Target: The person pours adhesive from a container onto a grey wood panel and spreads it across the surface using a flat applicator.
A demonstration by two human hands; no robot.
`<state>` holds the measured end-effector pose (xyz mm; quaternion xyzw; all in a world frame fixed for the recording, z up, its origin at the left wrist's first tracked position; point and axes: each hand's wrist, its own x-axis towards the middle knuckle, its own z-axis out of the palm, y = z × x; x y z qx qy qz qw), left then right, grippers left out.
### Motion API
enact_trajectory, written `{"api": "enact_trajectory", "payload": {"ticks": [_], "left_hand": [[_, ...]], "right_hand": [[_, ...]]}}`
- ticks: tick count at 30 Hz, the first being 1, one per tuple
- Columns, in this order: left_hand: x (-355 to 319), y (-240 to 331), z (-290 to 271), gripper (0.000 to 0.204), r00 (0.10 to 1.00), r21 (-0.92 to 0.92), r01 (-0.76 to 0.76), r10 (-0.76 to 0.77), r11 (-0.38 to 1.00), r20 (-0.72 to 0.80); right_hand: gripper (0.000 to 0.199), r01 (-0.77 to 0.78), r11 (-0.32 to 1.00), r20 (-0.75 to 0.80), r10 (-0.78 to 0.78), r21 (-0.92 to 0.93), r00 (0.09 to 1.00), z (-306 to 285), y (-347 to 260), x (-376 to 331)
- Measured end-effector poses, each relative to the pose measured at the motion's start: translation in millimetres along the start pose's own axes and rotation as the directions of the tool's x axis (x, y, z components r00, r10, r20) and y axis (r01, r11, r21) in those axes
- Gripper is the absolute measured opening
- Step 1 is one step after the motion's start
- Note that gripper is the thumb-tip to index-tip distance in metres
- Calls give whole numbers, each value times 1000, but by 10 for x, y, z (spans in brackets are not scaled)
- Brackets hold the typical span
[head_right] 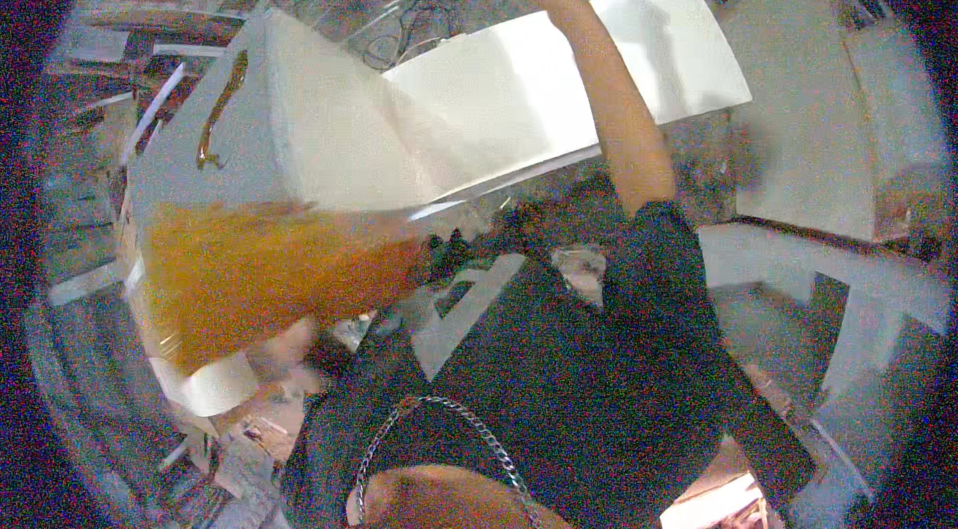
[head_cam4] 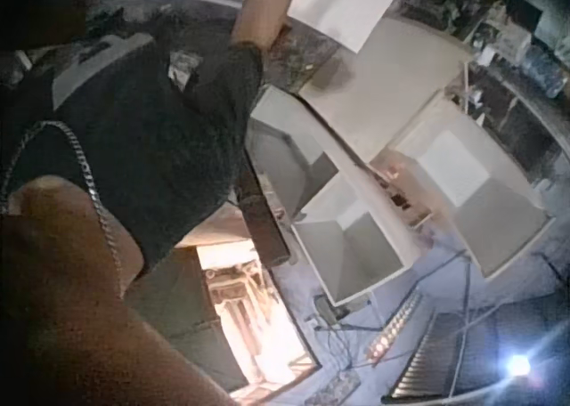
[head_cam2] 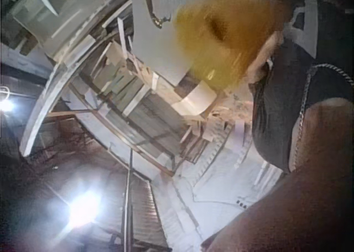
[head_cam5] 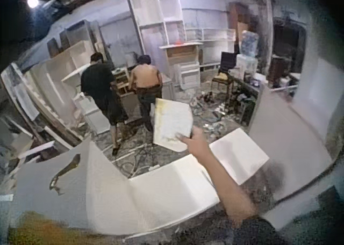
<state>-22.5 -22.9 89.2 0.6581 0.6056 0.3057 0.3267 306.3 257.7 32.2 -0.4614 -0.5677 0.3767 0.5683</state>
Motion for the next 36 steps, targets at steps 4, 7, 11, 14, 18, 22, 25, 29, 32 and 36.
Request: {"api": "enact_trajectory", "payload": {"ticks": [4, 7, 11, 14, 18, 22, 25, 29, 32, 36], "left_hand": [[496, 85, 1143, 78, 999, 15, 48, -48, 999, 21], [1017, -105, 1980, 71, 959, -388, -36, -78, 921, -274], [1452, -659, 2672, 65, 934, -221, -85, 1, 972, -357], [1640, -830, 2966, 62, 947, -391, -93, -40, 916, -320], [1640, -1199, 3337, 67, 941, -372, -152, 19, 915, -338], [1476, -1466, 3621, 84, 968, -282, -94, 22, 955, -248], [1383, -1385, 3607, 100, 988, -196, 63, -89, 979, -128], [1165, -1474, 3345, 131, 993, -147, 52, -67, 988, -94], [749, -1442, 2649, 111, 992, -79, -59, 67, 995, 103], [-261, -1737, 1316, 62, 859, -179, 44, 54, 983, 509]], "right_hand": [[35, -157, 968, -229, 201, 195, 953, -839, 466, -521], [44, -239, 878, -356, 398, 415, 845, -1367, 853, -1101], [46, -214, 713, -332, 542, 668, 772, -1598, 675, -1859], [45, -255, 801, -417, 520, 542, 745, -1832, 916, -2359], [44, -255, 678, -285, 578, 690, 765, -1768, 552, -2578], [45, -209, 703, -293, 522, 680, 801, -1734, 466, -2644], [49, -309, 785, -417, 565, 537, 713, -1799, 434, -2537], [35, -231, 808, -379, 480, 542, 791, -1549, 164, -2137], [39, -195, 922, -252, 287, 335, 924, -1469, 133, -1701], [43, -349, 937, -126, 346, -4, 930, -874, -596, -1189]]}}
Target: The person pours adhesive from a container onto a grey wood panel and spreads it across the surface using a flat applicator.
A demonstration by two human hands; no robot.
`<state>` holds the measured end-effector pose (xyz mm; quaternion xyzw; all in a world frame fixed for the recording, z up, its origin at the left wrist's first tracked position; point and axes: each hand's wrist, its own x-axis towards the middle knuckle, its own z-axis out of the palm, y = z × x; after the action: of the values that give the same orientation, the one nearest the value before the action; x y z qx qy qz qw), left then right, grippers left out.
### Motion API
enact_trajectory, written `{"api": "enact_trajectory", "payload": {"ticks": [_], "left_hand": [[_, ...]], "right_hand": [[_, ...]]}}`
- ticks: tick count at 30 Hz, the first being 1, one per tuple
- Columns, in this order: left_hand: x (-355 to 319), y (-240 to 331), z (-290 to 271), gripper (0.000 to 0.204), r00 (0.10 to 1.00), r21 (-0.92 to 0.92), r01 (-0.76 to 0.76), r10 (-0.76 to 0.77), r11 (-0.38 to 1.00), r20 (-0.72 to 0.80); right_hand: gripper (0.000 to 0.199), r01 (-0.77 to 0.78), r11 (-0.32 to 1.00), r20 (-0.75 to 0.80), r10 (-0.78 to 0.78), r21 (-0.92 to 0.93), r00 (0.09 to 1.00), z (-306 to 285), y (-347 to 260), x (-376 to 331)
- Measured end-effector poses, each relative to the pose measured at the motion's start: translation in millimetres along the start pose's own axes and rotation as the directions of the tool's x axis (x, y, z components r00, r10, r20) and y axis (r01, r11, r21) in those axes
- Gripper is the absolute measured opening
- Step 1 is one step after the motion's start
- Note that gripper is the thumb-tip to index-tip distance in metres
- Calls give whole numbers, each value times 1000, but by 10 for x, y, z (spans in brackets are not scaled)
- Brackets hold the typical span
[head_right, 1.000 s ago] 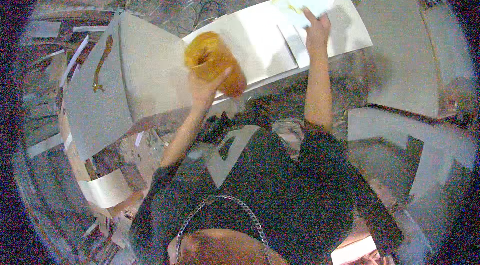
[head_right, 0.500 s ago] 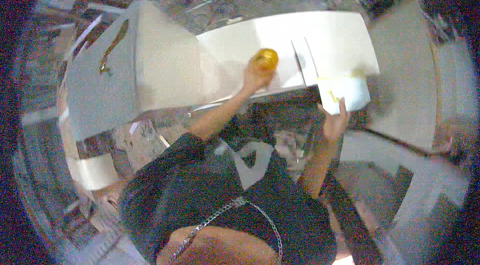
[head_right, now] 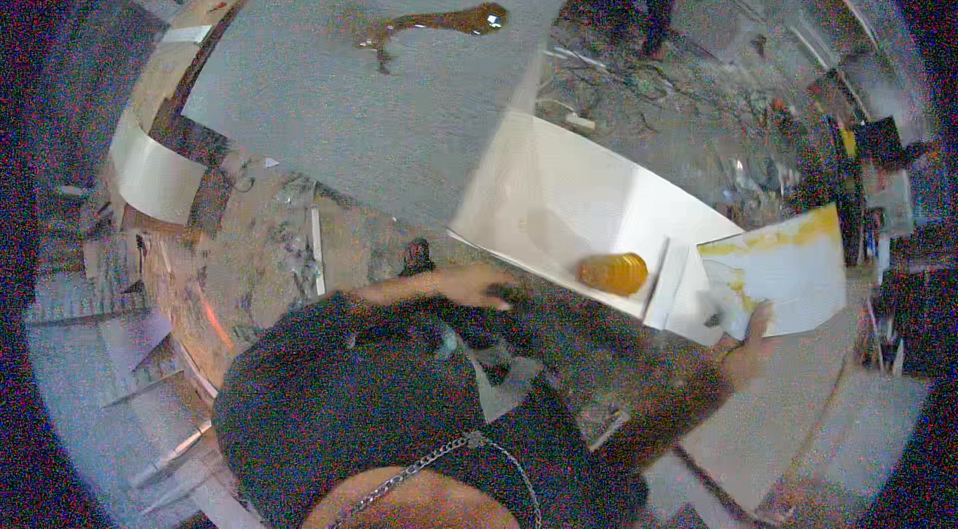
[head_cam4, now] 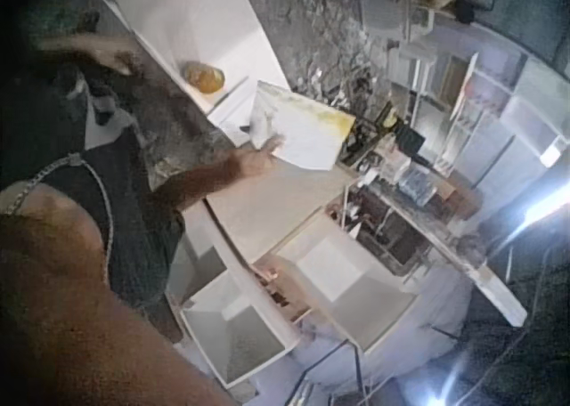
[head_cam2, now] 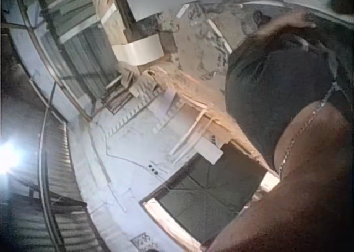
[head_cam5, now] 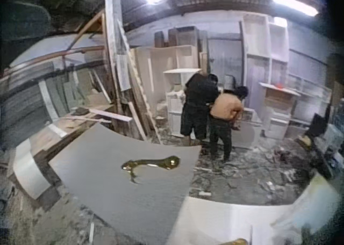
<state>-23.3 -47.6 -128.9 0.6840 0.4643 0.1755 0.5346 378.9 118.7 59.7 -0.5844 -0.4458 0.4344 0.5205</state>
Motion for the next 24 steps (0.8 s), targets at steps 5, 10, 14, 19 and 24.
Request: {"api": "enact_trajectory", "payload": {"ticks": [5, 10, 14, 19, 24], "left_hand": [[-2298, 983, -1569, 43, 990, -223, -36, 64, 974, 124], [-4431, 1123, -3287, 50, 408, 254, 19, 224, 967, -885], [-4599, 366, -5105, 66, 294, 76, 179, 21, 981, -956], [-4056, -701, -5485, 78, 639, -132, -87, -47, 987, -768], [-3866, -795, -5346, 78, 737, -175, -124, -28, 977, -675]], "right_hand": [[46, 383, 922, 95, -376, -61, 922, 1470, -1356, -521], [40, 589, 432, 488, -331, -682, 808, 3525, -2175, -1257], [36, 813, 33, 796, -185, -581, 576, 4876, -1964, -1609], [21, 649, -168, 665, -59, -742, 744, 5516, -1655, -1769], [20, 708, -100, 712, -12, -700, 702, 6164, -1495, -2232]]}}
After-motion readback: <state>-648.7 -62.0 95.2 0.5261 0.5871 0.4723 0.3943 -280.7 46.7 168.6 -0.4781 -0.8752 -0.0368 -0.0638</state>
